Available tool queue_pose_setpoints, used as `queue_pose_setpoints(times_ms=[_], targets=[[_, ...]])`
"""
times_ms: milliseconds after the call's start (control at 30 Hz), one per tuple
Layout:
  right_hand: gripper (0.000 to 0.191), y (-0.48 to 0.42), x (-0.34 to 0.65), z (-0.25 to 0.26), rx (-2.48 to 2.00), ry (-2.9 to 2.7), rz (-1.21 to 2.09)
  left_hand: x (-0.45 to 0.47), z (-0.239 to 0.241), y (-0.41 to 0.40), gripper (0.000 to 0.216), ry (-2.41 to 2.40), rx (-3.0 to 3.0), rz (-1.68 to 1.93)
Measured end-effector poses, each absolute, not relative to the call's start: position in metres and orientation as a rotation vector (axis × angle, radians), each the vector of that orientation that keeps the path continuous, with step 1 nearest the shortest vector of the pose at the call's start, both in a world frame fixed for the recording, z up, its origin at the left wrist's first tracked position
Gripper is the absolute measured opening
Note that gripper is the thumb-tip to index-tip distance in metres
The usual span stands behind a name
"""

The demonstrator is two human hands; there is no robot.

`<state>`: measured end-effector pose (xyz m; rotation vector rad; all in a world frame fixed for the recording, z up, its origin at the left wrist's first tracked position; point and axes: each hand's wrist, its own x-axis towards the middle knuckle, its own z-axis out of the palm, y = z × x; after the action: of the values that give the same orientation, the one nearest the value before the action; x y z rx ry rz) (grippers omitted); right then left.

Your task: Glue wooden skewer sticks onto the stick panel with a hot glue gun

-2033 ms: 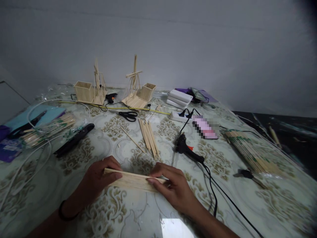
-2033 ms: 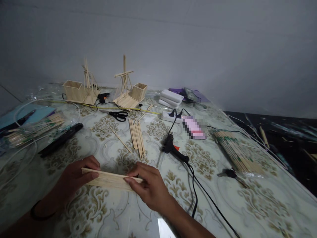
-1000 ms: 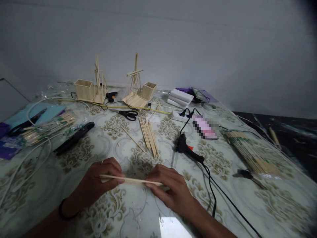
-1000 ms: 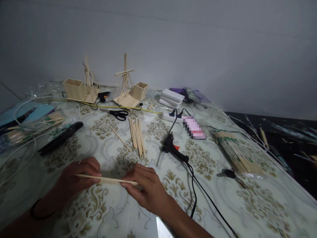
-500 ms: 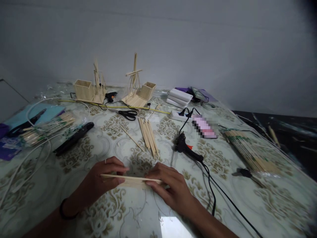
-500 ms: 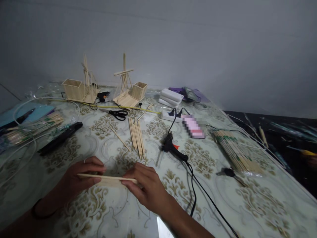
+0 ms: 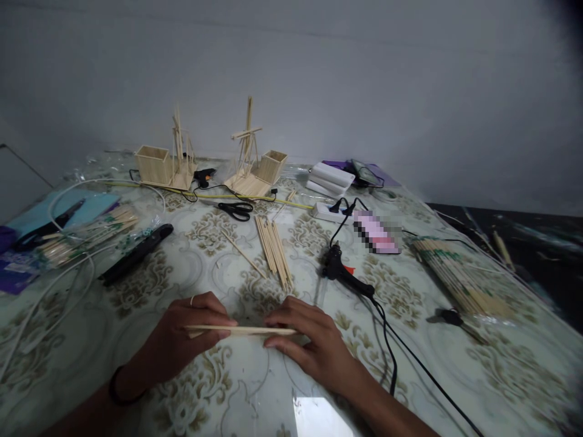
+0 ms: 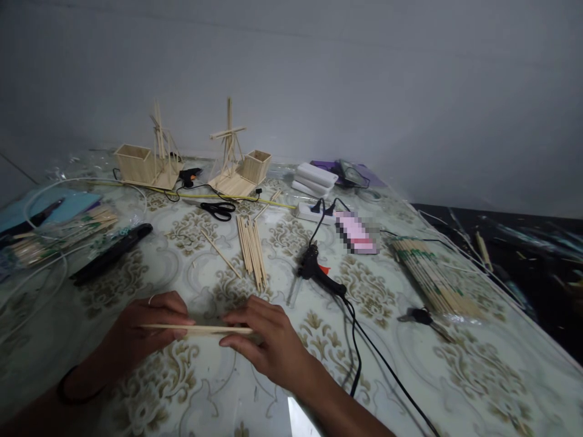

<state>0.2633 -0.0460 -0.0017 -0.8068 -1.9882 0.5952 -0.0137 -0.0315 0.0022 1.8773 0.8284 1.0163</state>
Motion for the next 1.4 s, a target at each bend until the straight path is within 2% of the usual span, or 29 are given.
queue_pose_setpoints(times_ms=[367,567,767,1033,1300,1400], targets=[[0.009,-0.051,0.261,0.001,-0.733,-2.040,0.517,-0.006,0.004,-0.036,0.029,0.782,1.962,1.006],[0.008,-0.055,0.260,0.008,-0.659,-2.052,0.432,-0.011,0.007,-0.040,0.054,0.824,1.910,0.929],[0.010,-0.056,0.263,0.006,-0.644,-2.104,0.499,-0.009,0.015,-0.038,0.028,0.698,1.915,0.837],[0.009,-0.057,0.263,0.004,-0.665,-2.113,0.465,-0.009,0.014,-0.038,0.016,0.777,1.914,0.836],[0.003,-0.054,0.262,0.001,-0.698,-2.079,0.625,-0.003,0.018,-0.038,0.009,0.810,1.864,0.912],[0.011,-0.054,0.262,0.002,-0.769,-2.077,0.640,-0.004,0.017,-0.037,0.009,0.789,1.845,0.931]])
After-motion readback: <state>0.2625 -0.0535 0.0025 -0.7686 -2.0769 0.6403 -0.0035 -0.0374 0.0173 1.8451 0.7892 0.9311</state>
